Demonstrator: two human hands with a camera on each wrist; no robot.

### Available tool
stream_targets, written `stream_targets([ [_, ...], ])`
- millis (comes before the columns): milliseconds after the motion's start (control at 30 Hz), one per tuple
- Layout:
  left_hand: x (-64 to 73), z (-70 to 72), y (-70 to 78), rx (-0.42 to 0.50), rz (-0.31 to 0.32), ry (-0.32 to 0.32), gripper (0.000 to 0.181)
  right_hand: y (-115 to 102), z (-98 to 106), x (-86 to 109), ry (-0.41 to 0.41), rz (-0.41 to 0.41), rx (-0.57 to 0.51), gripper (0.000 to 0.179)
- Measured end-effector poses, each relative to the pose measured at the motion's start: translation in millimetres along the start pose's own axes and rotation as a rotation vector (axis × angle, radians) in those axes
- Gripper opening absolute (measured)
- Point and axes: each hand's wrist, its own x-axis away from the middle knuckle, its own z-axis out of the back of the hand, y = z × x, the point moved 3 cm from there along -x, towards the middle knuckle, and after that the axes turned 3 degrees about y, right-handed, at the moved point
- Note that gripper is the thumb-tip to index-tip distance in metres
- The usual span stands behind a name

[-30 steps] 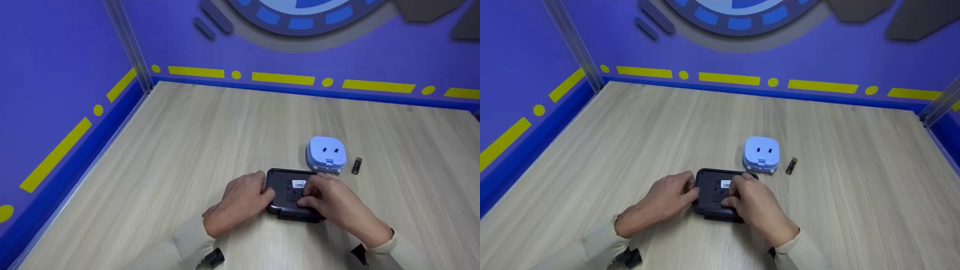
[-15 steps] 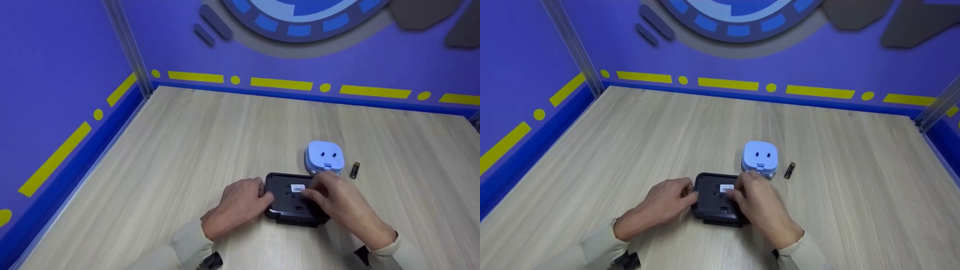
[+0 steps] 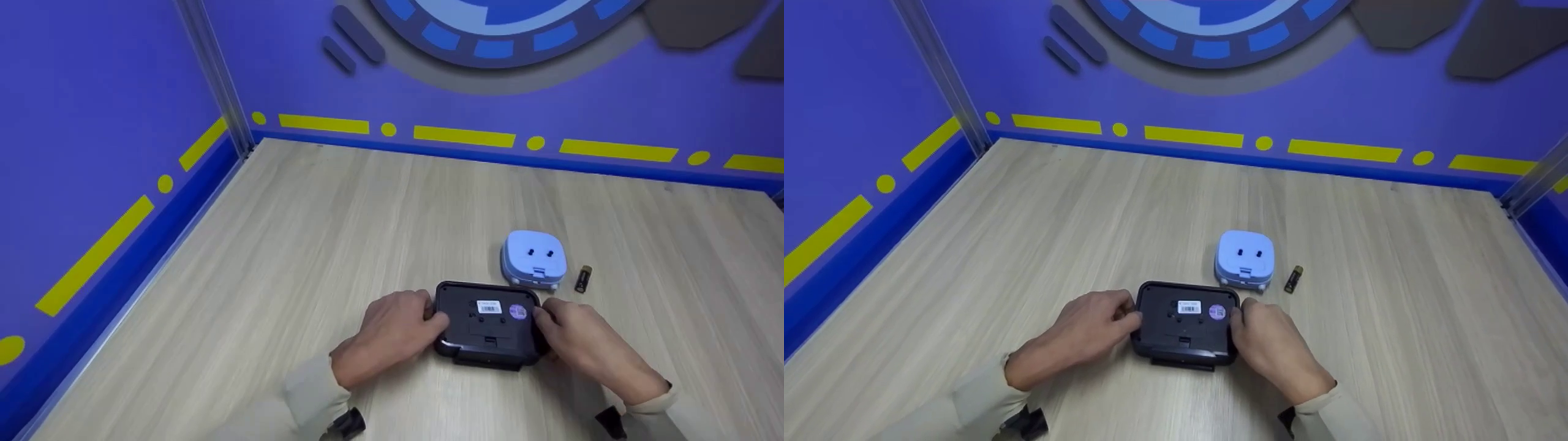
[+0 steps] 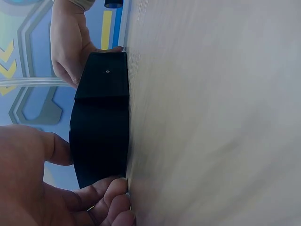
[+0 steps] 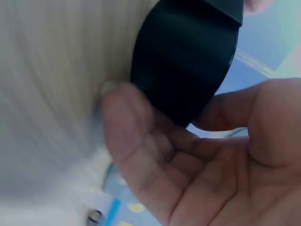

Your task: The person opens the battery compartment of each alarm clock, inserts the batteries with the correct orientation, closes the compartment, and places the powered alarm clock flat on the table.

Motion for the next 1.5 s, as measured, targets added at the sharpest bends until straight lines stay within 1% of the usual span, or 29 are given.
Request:
stream_targets([
  [67,-0.1,0.6,0.0,0.010,0.011,0.011,0.022,2.5,0.5,-0.6,-0.024,-0.005,-0.055,0.028],
  [167,-0.4,1.3,-0.2,0.022,0.023,0.014,0.032,7.1,1.3,-0.8,-0.053,-0.006,-0.115,0.028],
  [233,-0.4,1.8,0.2,0.047,0.034,-0.004,0.041,10.4,2.1,-1.1,-0.066,-0.006,-0.145,0.027],
  [267,-0.5,2.0,0.4,0.074,0.042,-0.024,0.046,12.0,2.6,-1.5,-0.072,-0.008,-0.166,0.027],
  [300,-0.5,2.0,0.7,0.124,0.057,-0.053,0.051,13.5,2.9,-1.8,-0.085,-0.007,-0.200,0.026],
  [333,-0.4,1.9,1.1,0.190,0.074,-0.084,0.053,14.9,2.7,-2.4,-0.112,-0.011,-0.257,0.026],
  [400,0.0,2.0,2.3,0.342,0.115,-0.143,0.056,16.7,2.0,-3.3,-0.169,-0.009,-0.370,0.027],
  [467,0.3,2.4,4.0,0.480,0.150,-0.173,0.058,16.7,0.8,-3.5,-0.225,-0.017,-0.479,0.028],
  [500,0.6,2.9,4.8,0.529,0.164,-0.175,0.057,15.8,0.1,-3.0,-0.241,-0.024,-0.505,0.029],
  [533,0.8,3.2,5.4,0.555,0.169,-0.166,0.056,14.4,-0.6,-2.5,-0.237,-0.029,-0.496,0.030],
  [600,1.0,4.0,5.8,0.571,0.167,-0.135,0.056,9.0,-0.9,0.2,-0.162,0.000,-0.368,0.027],
  [633,1.3,4.2,5.7,0.569,0.166,-0.119,0.055,5.1,-0.7,2.6,-0.099,0.025,-0.284,0.023],
  [700,1.6,4.7,5.7,0.564,0.158,-0.097,0.054,-4.6,0.2,8.8,0.081,0.103,-0.098,0.017],
  [733,1.6,5.0,6.1,0.566,0.146,-0.089,0.054,-10.0,0.8,12.0,0.178,0.156,-0.018,0.016],
  [800,1.7,5.7,7.5,0.581,0.118,-0.076,0.052,-20.6,1.3,18.5,0.344,0.276,0.082,0.021],
  [833,1.8,6.3,8.7,0.585,0.099,-0.068,0.051,-25.2,1.1,21.3,0.406,0.333,0.112,0.024],
  [867,1.9,7.1,10.1,0.591,0.076,-0.060,0.050,-29.6,0.8,23.6,0.448,0.384,0.129,0.026],
  [900,2.1,7.8,11.6,0.597,0.049,-0.051,0.048,-33.3,0.3,25.0,0.463,0.425,0.141,0.026],
  [933,2.5,8.5,13.2,0.602,0.024,-0.042,0.045,-36.3,-0.3,26.6,0.460,0.456,0.148,0.027],
  [1000,3.7,10.0,16.5,0.606,-0.033,-0.025,0.041,-40.7,-1.0,29.9,0.431,0.468,0.144,0.027],
  [1100,4.9,12.5,21.3,0.596,-0.140,0.010,0.031,-43.8,-0.3,33.7,0.372,0.426,0.099,0.026],
  [1200,5.9,14.5,25.5,0.584,-0.245,0.049,0.024,-44.6,2.0,34.7,0.316,0.358,0.010,0.020],
  [1267,6.3,14.7,27.8,0.574,-0.308,0.065,0.026,-44.3,3.2,34.1,0.249,0.302,-0.087,0.019],
  [1333,6.5,13.8,29.8,0.545,-0.357,0.074,0.029,-43.9,3.4,33.2,0.174,0.254,-0.223,0.021],
  [1433,7.0,10.6,31.6,0.495,-0.397,0.072,0.033,-43.7,3.5,32.5,0.088,0.198,-0.440,0.029],
  [1500,7.4,8.7,31.9,0.468,-0.399,0.070,0.035,-43.9,3.9,32.3,0.070,0.183,-0.559,0.034],
])
